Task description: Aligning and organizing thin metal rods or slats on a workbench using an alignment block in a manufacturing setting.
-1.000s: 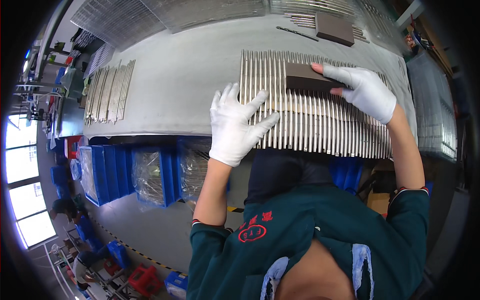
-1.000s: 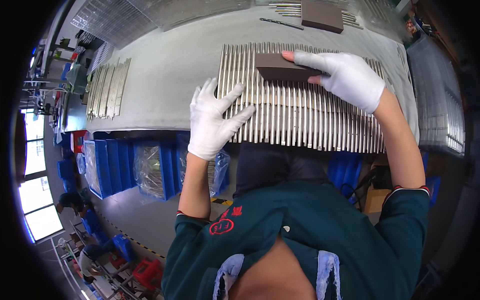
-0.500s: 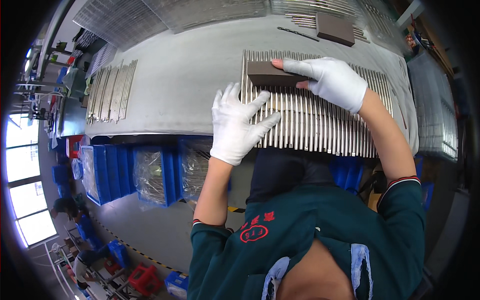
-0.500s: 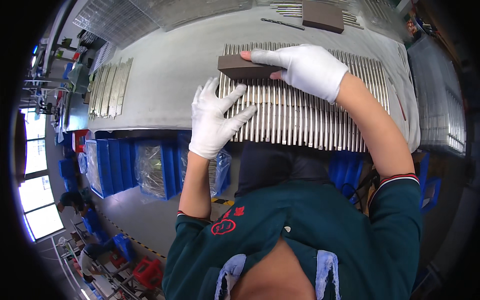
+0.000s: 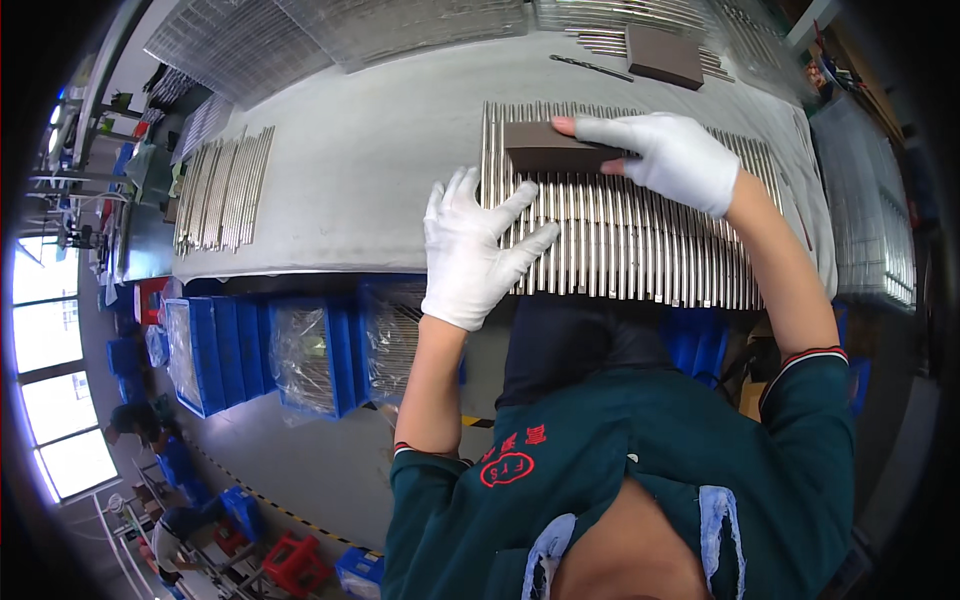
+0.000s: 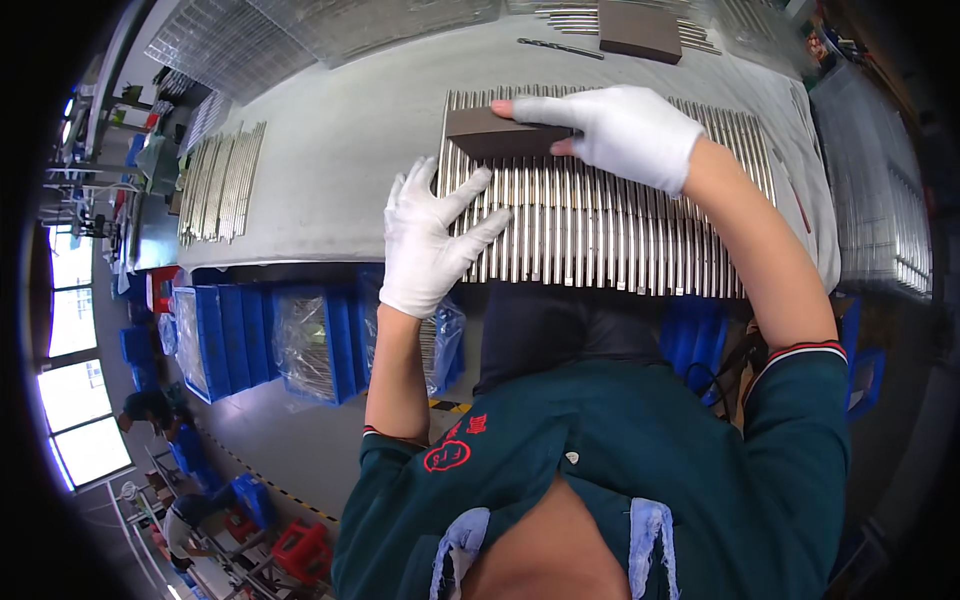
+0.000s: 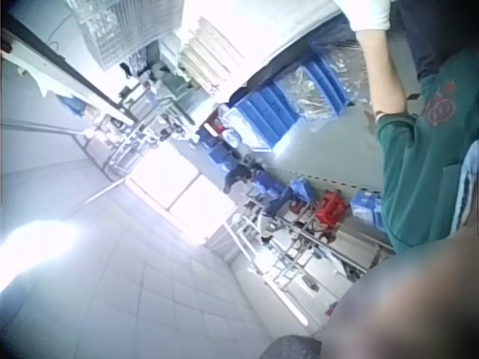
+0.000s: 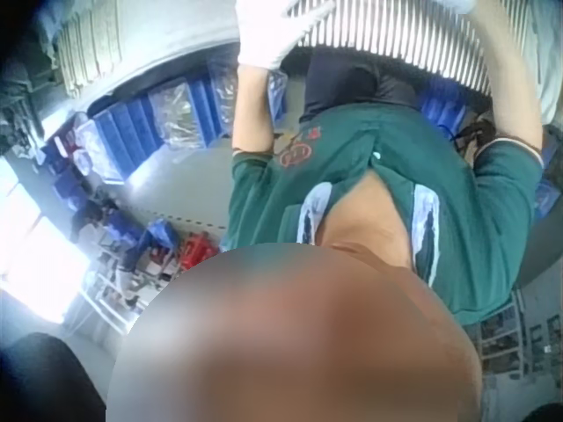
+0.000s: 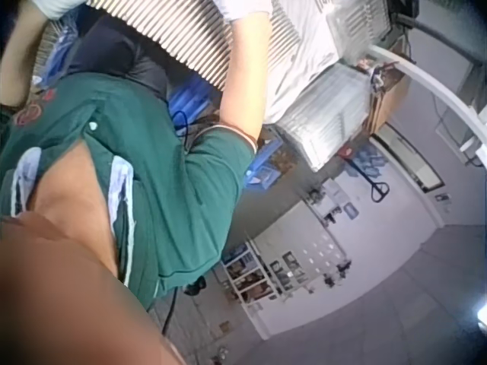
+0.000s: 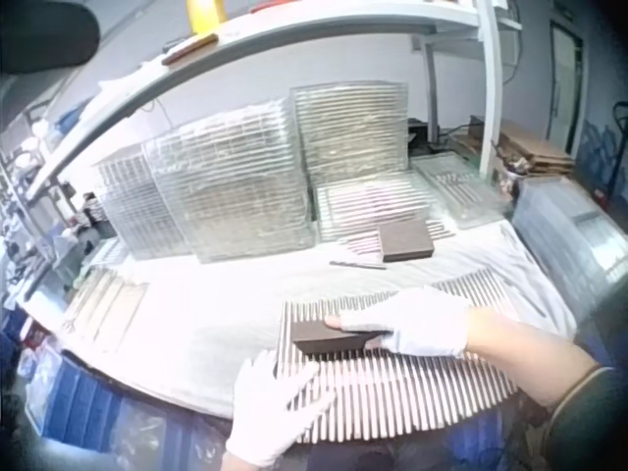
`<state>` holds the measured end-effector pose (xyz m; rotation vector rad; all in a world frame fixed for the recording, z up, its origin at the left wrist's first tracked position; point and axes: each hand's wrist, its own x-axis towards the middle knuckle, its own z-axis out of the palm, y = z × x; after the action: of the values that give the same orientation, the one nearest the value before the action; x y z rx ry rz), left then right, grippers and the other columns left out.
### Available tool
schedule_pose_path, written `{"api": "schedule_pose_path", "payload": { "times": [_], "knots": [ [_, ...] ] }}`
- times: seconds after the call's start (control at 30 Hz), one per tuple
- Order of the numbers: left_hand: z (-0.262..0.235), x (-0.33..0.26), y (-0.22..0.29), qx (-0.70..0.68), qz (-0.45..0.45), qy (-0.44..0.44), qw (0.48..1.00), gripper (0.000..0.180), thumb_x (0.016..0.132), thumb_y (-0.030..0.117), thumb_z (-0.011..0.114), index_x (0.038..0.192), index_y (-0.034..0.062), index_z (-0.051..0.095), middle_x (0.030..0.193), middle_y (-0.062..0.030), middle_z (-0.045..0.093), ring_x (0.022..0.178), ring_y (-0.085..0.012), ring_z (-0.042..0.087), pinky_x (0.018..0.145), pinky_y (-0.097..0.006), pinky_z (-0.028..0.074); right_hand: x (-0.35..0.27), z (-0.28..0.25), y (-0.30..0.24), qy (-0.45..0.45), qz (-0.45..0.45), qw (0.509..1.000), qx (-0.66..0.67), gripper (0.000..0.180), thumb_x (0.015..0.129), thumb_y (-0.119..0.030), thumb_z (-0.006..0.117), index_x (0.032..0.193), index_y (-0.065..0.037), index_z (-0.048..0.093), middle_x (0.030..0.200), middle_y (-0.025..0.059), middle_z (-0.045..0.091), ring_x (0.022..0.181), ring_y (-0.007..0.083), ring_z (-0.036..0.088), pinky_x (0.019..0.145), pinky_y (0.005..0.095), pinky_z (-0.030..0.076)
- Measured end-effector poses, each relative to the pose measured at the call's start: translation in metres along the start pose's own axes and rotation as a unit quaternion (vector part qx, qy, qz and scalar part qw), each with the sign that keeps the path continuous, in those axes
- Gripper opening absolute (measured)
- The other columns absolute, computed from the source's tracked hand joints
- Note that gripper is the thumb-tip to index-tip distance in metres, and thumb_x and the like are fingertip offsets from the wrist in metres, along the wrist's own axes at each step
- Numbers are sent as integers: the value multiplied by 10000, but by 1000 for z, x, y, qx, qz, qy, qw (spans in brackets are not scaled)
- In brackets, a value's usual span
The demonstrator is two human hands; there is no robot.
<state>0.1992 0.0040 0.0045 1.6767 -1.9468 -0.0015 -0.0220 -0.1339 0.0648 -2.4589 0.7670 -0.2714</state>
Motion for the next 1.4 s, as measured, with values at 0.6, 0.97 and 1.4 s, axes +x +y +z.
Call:
{"api": "schedule_pose_path", "payload": {
  "times": [0.6, 0.97, 1.4],
  "knots": [
    [2, -1, -3, -32, -15, -34, 999, 502, 809, 536, 685, 1146, 167, 728, 1207, -327, 558, 1187, -473, 497, 1056, -598, 324, 11, 15, -4, -3, 7, 999, -40, 684, 847, 7, 664, 1423, -322, 500, 1236, 110, 657, 1059, 318, 663, 899, 377, 548],
    [1, 3, 1, -26, 26, 16, 999, 436, 786, 424, 741, 1080, 102, 746, 1088, -235, 625, 1017, -412, 565, 948, -523, 409, 22, 12, -13, -16, 27, 998, -50, 682, 861, -82, 682, 1437, -376, 462, 1183, 146, 670, 999, 352, 660, 834, 390, 550],
    [-4, -1, 4, -21, -20, -41, 999, 486, 812, 439, 732, 1195, 141, 711, 1274, -338, 536, 1242, -502, 482, 1106, -565, 312, -113, -34, 57, 250, 89, 963, 55, 639, 900, -137, 698, 1485, -185, 446, 1398, 58, 574, 1221, 140, 550, 1016, 298, 456]
  ]
}}
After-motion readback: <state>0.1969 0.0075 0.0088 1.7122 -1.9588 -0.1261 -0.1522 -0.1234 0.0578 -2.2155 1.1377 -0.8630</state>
